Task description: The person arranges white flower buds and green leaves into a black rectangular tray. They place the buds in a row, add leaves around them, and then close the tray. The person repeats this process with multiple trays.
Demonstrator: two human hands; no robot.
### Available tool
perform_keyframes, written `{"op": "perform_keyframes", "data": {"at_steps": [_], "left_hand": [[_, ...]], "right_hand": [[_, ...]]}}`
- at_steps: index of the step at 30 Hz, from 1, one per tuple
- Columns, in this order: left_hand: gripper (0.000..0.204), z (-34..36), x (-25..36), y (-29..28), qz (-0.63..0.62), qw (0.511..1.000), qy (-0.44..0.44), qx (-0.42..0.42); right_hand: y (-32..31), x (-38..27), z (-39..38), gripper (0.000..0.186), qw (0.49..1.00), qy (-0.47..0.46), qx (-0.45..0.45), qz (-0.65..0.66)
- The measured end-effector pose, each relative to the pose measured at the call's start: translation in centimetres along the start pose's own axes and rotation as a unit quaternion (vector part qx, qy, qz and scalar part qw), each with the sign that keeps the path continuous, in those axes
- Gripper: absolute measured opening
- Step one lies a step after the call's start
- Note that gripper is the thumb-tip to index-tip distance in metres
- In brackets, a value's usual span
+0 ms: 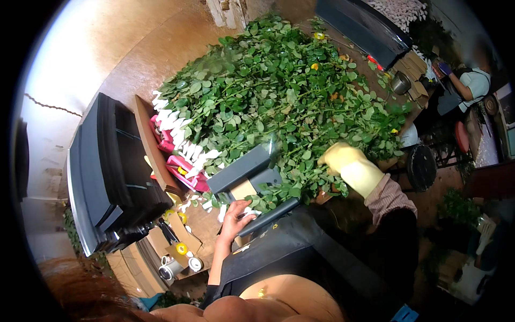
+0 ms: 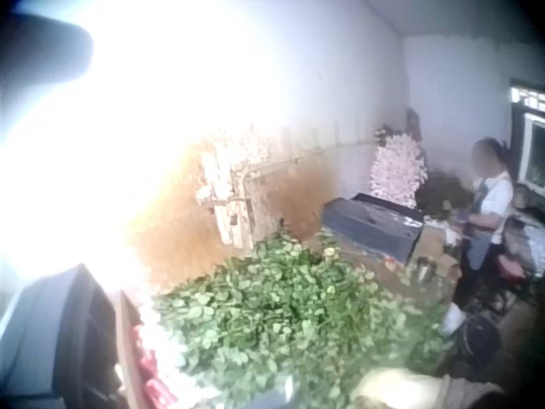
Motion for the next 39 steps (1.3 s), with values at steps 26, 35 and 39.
{"op": "perform_keyframes", "data": {"at_steps": [26,35,39], "left_hand": [[0.026,1.6,0.9,-1.1,0.059,0.996,0.041,0.053],[0.027,1.6,-0.5,-0.8,0.042,0.998,0.030,0.036],[0.028,1.6,0.0,-0.9,0.038,0.998,0.017,0.047]], "right_hand": [[-39.8,-13.0,27.5,0.046,0.940,-0.088,0.298,0.138],[-39.1,-15.5,32.0,0.045,0.918,-0.110,0.371,-0.083],[-40.0,-16.5,25.1,0.024,0.920,-0.062,0.322,-0.213]]}}
Point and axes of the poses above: each hand's wrist, its own z-axis towards the middle knuckle, its own y-axis out of the palm, x = y × z, the point moved 9 cm from there along z, towards the middle knuckle, and after that the axes turned 2 degrees about z, right-handed, at the moved point
